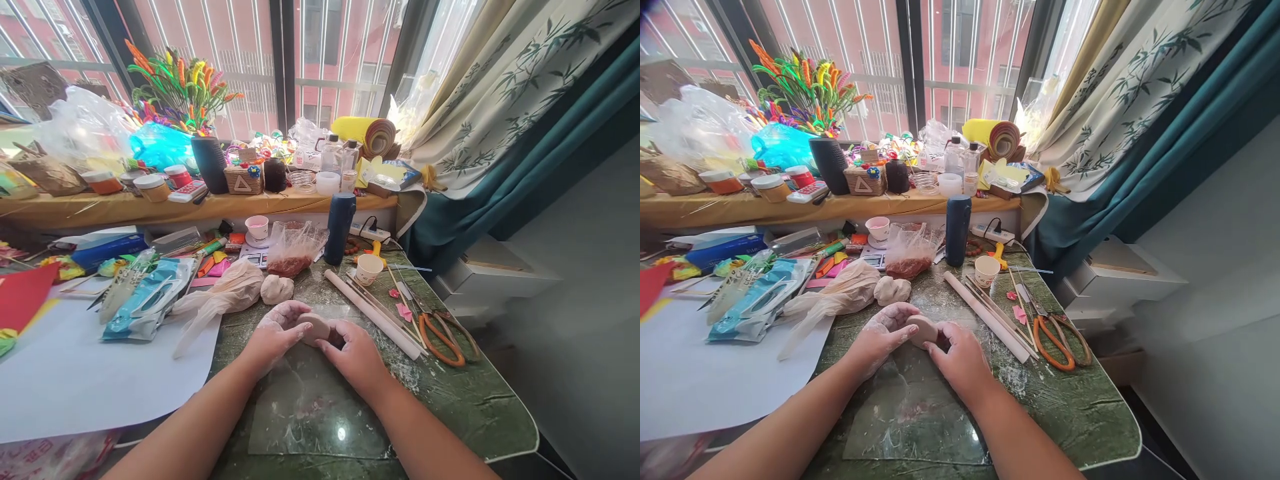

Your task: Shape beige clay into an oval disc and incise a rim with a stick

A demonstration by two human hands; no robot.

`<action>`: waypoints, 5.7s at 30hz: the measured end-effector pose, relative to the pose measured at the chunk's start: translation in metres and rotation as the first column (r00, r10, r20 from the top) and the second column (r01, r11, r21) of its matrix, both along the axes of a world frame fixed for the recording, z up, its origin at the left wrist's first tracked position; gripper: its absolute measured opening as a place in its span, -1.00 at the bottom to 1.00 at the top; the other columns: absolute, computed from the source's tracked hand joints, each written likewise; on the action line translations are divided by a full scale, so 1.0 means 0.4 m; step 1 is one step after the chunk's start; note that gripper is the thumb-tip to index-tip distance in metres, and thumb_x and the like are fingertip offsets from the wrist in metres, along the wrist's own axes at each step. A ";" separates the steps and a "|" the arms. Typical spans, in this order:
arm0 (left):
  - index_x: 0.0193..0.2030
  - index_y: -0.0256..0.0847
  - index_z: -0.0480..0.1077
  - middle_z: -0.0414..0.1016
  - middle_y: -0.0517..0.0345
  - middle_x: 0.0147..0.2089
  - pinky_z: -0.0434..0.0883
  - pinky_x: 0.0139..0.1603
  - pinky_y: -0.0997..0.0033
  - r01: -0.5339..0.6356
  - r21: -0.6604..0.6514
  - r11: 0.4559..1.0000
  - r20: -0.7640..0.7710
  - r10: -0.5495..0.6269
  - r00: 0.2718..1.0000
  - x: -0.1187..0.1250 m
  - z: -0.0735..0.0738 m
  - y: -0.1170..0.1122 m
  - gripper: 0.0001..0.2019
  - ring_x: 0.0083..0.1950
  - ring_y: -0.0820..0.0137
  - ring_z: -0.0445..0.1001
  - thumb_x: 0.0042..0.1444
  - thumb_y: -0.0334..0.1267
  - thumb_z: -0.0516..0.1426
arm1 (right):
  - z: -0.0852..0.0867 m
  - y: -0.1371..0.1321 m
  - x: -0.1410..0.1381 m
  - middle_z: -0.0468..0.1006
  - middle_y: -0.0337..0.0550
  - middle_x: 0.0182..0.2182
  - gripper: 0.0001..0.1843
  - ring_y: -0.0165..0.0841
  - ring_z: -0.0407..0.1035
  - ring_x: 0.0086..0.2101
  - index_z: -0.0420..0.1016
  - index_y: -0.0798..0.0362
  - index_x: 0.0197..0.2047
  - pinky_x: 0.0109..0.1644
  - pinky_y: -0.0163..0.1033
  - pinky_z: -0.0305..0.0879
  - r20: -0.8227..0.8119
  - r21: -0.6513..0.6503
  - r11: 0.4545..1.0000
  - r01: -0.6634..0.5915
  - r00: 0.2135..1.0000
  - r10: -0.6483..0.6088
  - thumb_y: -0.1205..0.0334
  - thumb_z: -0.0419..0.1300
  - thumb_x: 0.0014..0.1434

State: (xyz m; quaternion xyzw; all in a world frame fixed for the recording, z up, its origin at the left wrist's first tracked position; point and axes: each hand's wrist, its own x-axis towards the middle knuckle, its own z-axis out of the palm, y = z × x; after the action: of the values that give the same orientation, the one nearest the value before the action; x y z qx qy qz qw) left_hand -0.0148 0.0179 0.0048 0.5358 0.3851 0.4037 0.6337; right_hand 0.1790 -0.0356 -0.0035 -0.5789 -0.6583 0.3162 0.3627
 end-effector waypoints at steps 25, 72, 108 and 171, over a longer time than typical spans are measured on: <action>-0.07 -0.17 0.52 0.59 0.09 -0.14 0.43 -0.05 0.32 0.105 0.126 0.986 -0.253 -0.070 0.965 -0.018 -0.017 0.007 -0.70 -0.10 0.23 0.53 0.06 -0.17 0.33 | -0.009 0.002 0.002 0.57 -0.20 -0.31 -0.95 -0.24 0.42 -0.22 0.53 -0.01 -0.30 -0.14 -0.20 0.25 0.163 0.040 0.998 -0.046 0.986 0.039 0.24 0.31 0.20; -0.10 -0.17 0.59 0.67 0.05 -0.11 0.47 0.09 0.21 0.078 0.205 0.976 -0.283 -0.018 0.959 -0.008 0.016 -0.012 -0.79 -0.03 0.16 0.59 0.13 -0.20 0.27 | 0.002 -0.016 0.020 0.66 -0.13 0.05 -0.63 -0.10 0.55 0.04 0.60 -0.16 0.15 0.16 0.03 0.44 -0.106 0.078 0.996 -0.044 0.993 0.052 0.14 0.24 0.29; -0.14 -0.18 0.58 0.64 0.06 -0.11 0.44 0.09 0.22 0.131 0.225 0.965 -0.357 -0.043 0.933 -0.014 0.003 0.001 -0.81 -0.03 0.18 0.57 0.16 -0.16 0.26 | -0.002 0.001 0.023 0.70 -0.16 -0.11 -0.63 -0.17 0.55 -0.08 0.62 -0.14 0.11 0.06 -0.08 0.43 -0.125 0.057 0.976 -0.209 0.969 0.215 0.02 0.06 0.43; -0.03 -0.09 0.55 0.64 0.13 -0.06 0.43 0.08 0.26 0.167 0.311 0.936 -0.464 -0.004 0.886 -0.020 0.006 -0.014 -0.74 0.00 0.17 0.56 0.12 -0.26 0.26 | -0.037 -0.003 -0.002 0.57 -0.18 -0.32 -0.81 -0.21 0.42 -0.22 0.47 -0.03 -0.33 -0.12 -0.15 0.29 0.213 0.083 0.993 -0.085 0.975 0.066 0.09 0.27 0.28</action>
State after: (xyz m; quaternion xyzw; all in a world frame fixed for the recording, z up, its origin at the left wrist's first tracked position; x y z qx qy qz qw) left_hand -0.0228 0.0123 0.0073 0.7340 0.4224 0.2986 0.4400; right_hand 0.1782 -0.0368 -0.0183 -0.5662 -0.7283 0.2365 0.3051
